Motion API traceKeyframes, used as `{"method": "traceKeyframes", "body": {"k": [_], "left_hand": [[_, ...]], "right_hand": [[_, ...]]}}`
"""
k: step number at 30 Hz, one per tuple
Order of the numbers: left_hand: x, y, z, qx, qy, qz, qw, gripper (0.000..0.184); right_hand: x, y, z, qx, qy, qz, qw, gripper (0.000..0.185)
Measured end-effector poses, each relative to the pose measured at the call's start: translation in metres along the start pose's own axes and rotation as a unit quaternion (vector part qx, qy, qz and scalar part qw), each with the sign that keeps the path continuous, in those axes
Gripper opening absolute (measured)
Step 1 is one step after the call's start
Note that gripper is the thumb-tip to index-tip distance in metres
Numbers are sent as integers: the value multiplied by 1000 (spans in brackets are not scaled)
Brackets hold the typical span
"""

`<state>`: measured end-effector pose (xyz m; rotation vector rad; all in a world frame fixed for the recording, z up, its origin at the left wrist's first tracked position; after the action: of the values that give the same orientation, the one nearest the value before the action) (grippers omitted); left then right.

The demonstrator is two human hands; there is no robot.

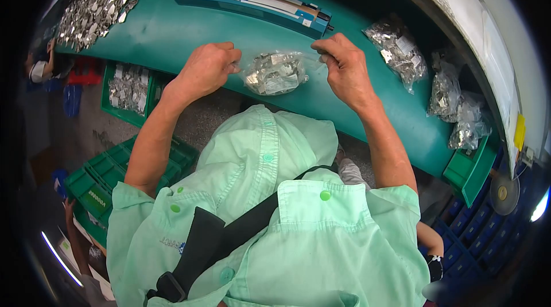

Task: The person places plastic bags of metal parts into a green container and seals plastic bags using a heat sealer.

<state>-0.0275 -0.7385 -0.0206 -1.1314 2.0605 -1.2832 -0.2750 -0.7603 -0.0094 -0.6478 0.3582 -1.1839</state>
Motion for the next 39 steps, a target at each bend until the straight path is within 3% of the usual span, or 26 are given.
{"method": "traceKeyframes", "body": {"k": [3,7,11,17,20,26,30,32,36,39], "left_hand": [[0,-2,5,-25,-3,1,1000,12],[-4,-4,14,-50,-3,-5,999,15],[-10,-10,24,-84,0,-49,995,17],[-7,-41,33,-79,22,-125,989,19],[-9,-34,51,-45,23,-115,992,19],[-15,-30,77,-179,36,-127,975,13],[-16,-21,87,-265,18,-105,958,11],[-15,-19,90,-271,40,-131,953,10],[-11,-28,110,-288,-38,-125,949,9],[-9,-34,142,-374,-100,-161,908,11]], "right_hand": [[-5,5,24,-21,-3,-45,999,22],[-6,27,8,-100,72,-45,991,29],[-6,24,-10,-23,69,-112,991,11],[-9,17,17,29,41,-147,988,5],[0,35,-3,37,107,-114,987,3],[4,52,-6,110,172,-123,971,13],[10,64,2,245,119,-196,942,33],[11,81,-4,266,158,-164,937,29],[4,104,-18,306,181,-211,911,15],[13,123,-1,340,177,-223,897,20]]}}
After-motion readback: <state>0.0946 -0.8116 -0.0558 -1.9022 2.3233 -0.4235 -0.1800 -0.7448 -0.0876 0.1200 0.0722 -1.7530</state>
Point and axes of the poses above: each hand's wrist, its own x-axis towards the middle knuckle, its own y-axis out of the palm, z = x × y, the point moved 6 cm from there along x, towards the middle knuckle, and after that the axes turned 5 degrees about y, right-handed, at the moved point
